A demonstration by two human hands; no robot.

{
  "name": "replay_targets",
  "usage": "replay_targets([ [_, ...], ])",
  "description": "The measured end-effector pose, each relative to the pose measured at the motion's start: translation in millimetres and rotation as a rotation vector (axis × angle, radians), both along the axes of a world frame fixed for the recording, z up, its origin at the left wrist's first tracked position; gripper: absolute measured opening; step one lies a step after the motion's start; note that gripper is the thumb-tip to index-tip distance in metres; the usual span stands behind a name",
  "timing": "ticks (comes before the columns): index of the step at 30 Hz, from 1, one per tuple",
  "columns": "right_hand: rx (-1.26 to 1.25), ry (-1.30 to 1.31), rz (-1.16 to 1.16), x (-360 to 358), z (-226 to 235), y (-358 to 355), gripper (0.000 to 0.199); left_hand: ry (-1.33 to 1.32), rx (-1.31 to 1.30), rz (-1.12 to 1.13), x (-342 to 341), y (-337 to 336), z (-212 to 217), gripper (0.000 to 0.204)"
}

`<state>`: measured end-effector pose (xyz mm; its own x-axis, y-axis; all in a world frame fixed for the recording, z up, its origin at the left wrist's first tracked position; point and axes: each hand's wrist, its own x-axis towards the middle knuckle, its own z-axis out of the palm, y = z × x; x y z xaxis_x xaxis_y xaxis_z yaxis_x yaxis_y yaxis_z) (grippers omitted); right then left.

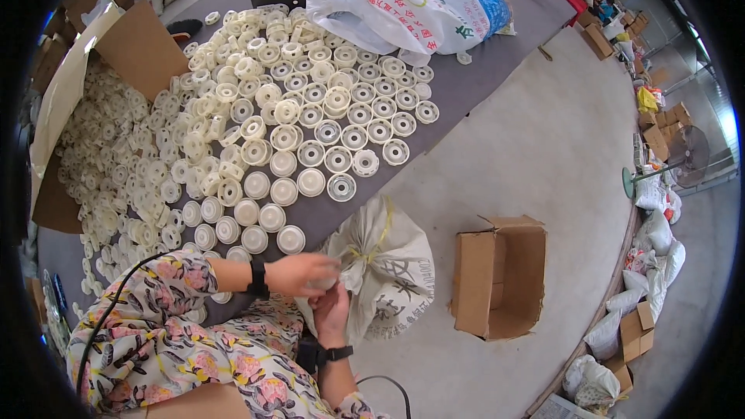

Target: Sorting and arranging small white plastic wheel-like components from a box onto a table surface.

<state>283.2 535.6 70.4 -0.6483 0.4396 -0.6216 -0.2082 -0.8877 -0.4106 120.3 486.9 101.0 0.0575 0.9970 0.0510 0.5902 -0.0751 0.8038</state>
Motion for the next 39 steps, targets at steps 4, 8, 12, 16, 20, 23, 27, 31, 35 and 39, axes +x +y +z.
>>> replay_targets([
  [4,0.196,0.051,0.052,-36.1,13.9,39.7,0.041,-0.093,0.074,0.237,-28.4,28.4,5.6,0.057],
  [8,0.351,-0.106,-0.078,-51.8,21.6,51.6,0.048,-0.077,0.025,0.457,-71.7,56.9,5.3,0.059],
  [12,0.284,-0.157,-0.076,-34.1,9.8,41.9,0.048,0.179,0.034,0.514,-92.1,84.6,-7.5,0.056],
  [16,0.146,-0.235,-0.069,-3.4,-10.2,21.4,0.047,0.366,-0.009,0.479,-95.0,101.5,-26.8,0.054],
  [20,0.075,-0.242,-0.069,8.9,-21.5,13.0,0.042,0.540,-0.172,0.376,-91.7,110.7,-21.5,0.055],
  [23,0.061,-0.203,-0.008,4.6,-21.2,14.1,0.038,0.663,-0.157,0.341,-90.5,111.7,-25.1,0.056],
  [27,0.162,-0.223,0.007,-1.1,-16.2,15.2,0.032,0.639,0.119,0.545,-70.6,92.9,-16.6,0.053],
  [31,0.217,-0.300,0.139,-19.9,0.8,-0.4,0.024,0.119,0.125,0.615,-50.2,14.4,17.5,0.040],
  [35,0.439,-0.312,0.404,-49.9,34.4,-28.4,0.024,0.057,0.271,0.571,-28.6,-77.3,40.0,0.030],
  [39,0.984,-0.155,0.802,-81.9,29.9,-57.6,0.040,0.024,0.257,0.763,-10.9,-180.6,39.9,0.026],
])
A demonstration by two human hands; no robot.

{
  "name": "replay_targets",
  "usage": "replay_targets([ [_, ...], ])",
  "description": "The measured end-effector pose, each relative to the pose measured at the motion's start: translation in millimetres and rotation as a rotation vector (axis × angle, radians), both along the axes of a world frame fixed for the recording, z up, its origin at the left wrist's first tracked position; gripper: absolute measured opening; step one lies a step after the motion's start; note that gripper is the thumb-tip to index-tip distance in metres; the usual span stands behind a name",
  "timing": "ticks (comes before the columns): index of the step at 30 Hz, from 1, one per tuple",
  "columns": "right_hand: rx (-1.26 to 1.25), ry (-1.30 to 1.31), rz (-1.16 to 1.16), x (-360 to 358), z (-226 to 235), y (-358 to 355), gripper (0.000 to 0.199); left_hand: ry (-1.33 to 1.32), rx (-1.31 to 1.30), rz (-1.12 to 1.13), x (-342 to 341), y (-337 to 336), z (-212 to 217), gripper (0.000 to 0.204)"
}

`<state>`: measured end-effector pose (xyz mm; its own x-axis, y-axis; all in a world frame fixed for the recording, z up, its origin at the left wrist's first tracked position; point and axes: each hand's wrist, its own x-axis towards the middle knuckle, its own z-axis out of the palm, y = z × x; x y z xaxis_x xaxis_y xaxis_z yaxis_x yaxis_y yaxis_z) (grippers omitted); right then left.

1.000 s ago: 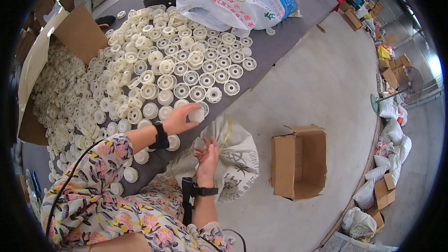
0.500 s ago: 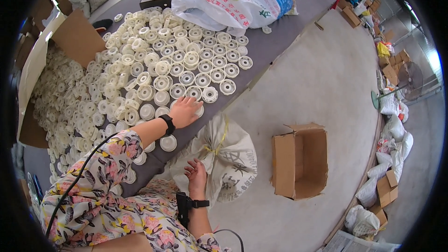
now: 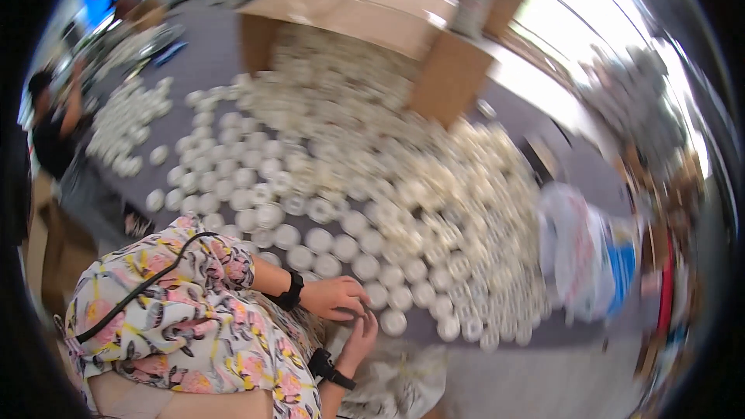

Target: Sorting and arranging small white plastic wheel-like components from a box onto a table surface.

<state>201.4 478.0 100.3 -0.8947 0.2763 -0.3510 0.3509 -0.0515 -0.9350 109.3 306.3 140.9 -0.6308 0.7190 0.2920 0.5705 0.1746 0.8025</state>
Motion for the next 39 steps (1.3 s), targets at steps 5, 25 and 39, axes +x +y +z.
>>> replay_targets([
  [5,0.009,-0.007,0.534,-35.6,-1.1,-87.1,0.060,0.027,-0.075,0.524,47.8,-141.4,-46.3,0.028],
  [25,1.373,0.401,1.121,5.0,-110.5,-343.3,0.113,-0.287,-0.417,1.549,236.0,-396.0,-171.6,0.124],
  [39,1.271,0.626,1.204,-48.9,-124.0,-458.4,0.109,-0.225,-0.396,1.637,213.0,-432.7,-172.7,0.116],
])
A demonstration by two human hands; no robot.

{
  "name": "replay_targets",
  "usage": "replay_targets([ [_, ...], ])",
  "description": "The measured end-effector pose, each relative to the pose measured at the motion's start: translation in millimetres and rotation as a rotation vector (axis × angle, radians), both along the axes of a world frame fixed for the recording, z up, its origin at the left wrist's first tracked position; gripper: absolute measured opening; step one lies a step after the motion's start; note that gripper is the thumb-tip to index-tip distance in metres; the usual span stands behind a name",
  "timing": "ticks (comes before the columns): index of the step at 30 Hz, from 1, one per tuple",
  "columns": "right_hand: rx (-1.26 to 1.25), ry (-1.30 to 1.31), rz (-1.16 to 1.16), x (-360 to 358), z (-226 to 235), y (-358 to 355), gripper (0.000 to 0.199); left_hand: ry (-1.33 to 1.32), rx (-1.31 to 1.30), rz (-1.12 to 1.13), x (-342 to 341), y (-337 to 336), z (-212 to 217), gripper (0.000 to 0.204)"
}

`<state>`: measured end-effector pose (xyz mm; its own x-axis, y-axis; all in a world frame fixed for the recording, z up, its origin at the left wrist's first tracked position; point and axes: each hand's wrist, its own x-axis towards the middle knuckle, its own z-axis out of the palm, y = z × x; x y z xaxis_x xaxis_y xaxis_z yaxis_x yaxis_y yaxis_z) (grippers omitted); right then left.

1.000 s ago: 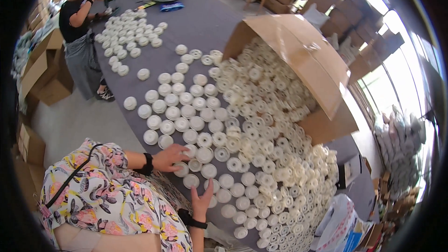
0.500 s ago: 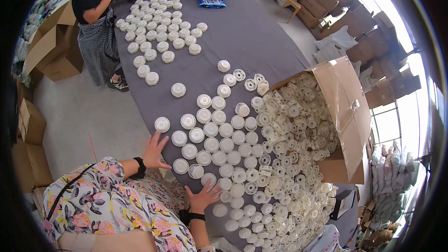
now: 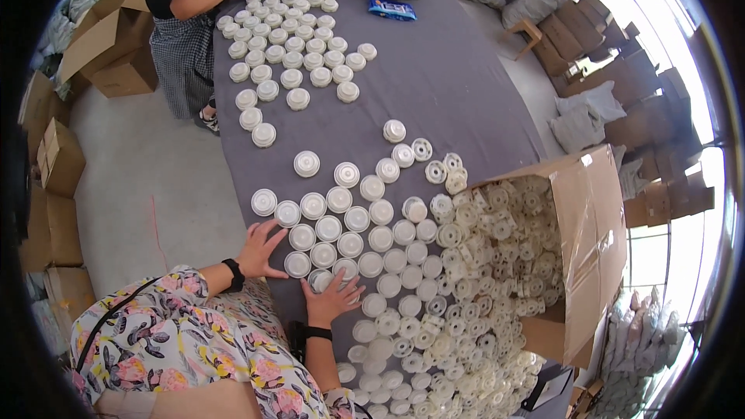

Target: Sorting and arranging small white plastic wheel-like components from a box onto a table surface.

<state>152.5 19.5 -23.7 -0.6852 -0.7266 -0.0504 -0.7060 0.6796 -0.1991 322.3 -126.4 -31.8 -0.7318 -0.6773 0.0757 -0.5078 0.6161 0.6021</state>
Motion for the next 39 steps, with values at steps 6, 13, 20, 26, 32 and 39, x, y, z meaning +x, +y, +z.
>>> replay_targets([
  [6,0.075,-0.028,0.111,-16.0,1.1,-22.9,0.111,-0.121,0.023,0.316,3.7,-4.0,-16.2,0.129],
  [13,0.080,0.008,0.100,-31.2,1.9,-99.4,0.112,-0.186,-0.039,0.428,-8.0,-84.9,-19.9,0.127],
  [20,0.071,0.051,0.077,-41.0,1.6,-198.3,0.112,-0.160,0.006,0.286,-10.4,-190.8,-12.1,0.111],
  [26,-0.080,-0.084,0.044,-41.6,0.1,-194.8,0.119,-0.074,0.025,0.301,47.5,-245.4,-0.7,0.118],
  [32,0.193,-0.068,0.109,12.1,18.5,-242.2,0.125,-0.144,0.089,0.345,74.8,-302.4,-25.0,0.133],
  [39,0.118,-0.032,0.092,8.8,6.8,-342.5,0.121,-0.073,0.092,0.390,37.4,-370.0,-21.4,0.127],
])
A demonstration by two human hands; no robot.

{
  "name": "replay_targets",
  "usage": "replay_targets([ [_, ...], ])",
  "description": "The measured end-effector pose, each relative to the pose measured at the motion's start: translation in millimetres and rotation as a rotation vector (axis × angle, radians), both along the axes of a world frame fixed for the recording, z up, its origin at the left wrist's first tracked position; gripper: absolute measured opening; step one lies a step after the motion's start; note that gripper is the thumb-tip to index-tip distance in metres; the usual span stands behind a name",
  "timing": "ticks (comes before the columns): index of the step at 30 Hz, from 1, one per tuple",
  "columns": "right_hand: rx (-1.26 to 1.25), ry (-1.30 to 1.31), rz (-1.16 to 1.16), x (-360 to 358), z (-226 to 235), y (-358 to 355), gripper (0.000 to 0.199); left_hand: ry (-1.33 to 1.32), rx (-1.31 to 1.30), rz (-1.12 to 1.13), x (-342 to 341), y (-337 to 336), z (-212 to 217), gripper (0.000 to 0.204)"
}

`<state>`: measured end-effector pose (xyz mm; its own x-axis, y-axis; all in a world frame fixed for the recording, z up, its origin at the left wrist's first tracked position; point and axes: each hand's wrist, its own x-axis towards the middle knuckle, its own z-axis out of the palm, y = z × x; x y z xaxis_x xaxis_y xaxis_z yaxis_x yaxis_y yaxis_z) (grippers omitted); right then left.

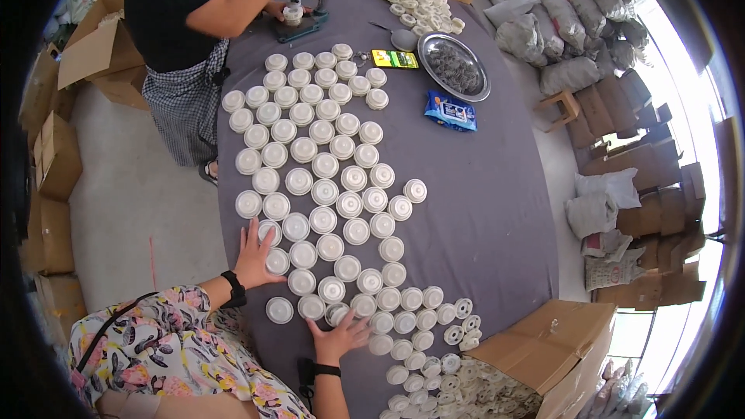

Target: Sorting and arranging small white plastic wheel-like components from a box onto a table surface.

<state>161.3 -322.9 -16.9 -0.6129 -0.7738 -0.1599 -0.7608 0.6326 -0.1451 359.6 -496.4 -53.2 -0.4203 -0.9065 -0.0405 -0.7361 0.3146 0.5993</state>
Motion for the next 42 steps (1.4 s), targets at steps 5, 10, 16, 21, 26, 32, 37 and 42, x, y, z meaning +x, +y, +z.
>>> replay_targets([
  [5,-0.065,0.043,-0.011,-10.5,-4.4,-81.6,0.110,0.012,-0.035,0.065,-20.1,-53.6,-10.3,0.126],
  [10,-0.163,-0.011,-0.103,-32.3,-12.4,-146.1,0.110,-0.036,-0.058,0.085,-35.2,-103.7,0.8,0.125],
  [16,-0.175,-0.054,-0.084,-55.3,2.1,-138.8,0.108,0.038,0.009,-0.029,-14.3,-71.6,25.1,0.121],
  [21,-0.364,0.106,-0.065,-68.7,15.0,-23.0,0.091,0.118,0.097,-0.172,39.7,27.8,32.6,0.117],
  [26,-0.153,0.213,-0.499,-104.5,4.7,126.6,0.086,-0.025,0.006,-0.533,-11.5,84.7,2.9,0.096],
  [32,-0.019,0.139,-0.642,-101.1,-7.0,147.1,0.084,-0.050,-0.203,-0.330,-101.0,20.6,13.3,0.086],
  [37,-0.372,0.169,-0.517,-109.3,-13.9,132.6,0.075,0.085,-0.299,-0.610,-199.3,26.7,51.1,0.083],
  [42,-0.434,0.273,-0.644,-140.4,-12.6,165.5,0.070,0.151,-0.173,-0.983,-348.4,82.2,62.9,0.081],
])
